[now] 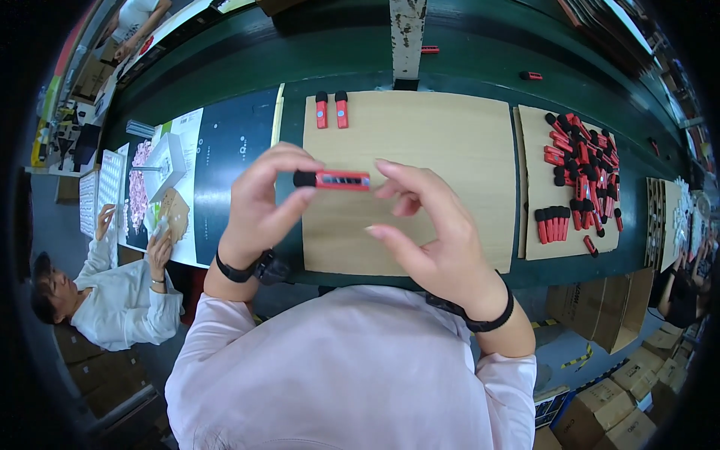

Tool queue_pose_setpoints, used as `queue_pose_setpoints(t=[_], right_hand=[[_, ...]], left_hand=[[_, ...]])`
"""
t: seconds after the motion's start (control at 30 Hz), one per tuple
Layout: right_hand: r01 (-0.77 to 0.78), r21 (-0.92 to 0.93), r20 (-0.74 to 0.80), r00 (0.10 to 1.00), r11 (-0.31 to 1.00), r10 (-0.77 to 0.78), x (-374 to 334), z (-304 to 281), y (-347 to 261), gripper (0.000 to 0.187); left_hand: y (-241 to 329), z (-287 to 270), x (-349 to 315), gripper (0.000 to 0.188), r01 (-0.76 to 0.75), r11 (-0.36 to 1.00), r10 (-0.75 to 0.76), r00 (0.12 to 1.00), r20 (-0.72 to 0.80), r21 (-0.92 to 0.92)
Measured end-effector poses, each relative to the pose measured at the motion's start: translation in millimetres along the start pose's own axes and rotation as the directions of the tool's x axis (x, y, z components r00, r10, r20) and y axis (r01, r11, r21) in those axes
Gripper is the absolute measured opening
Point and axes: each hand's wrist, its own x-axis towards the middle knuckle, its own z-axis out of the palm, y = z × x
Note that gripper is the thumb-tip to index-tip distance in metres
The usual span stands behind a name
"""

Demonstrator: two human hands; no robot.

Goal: The person picks up a red microphone, turns it over to inspect it, and places it onto a cardboard sheet. This process is repeated for several microphones, which are arranged in rows on the sheet.

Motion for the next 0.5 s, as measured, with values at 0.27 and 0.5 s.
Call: queue_pose_setpoints(t=[0.27, 0.5], right_hand=[[0.123, 0.061, 0.028, 0.992, 0.991, -0.125, -7.6, 3.6, -0.1, 0.027], [0.135, 0.077, 0.014, 0.991, 0.988, -0.136, -11.2, 4.8, -0.7, 0.025]], left_hand=[[28.1, 9.6, -7.8, 0.031, -0.032, 0.999, 0.033, 0.999, 0.042, -0.031], [26.1, 14.2, -7.6, 0.033, -0.13, 0.991, 0.132, 0.99, 0.043, -0.038]])
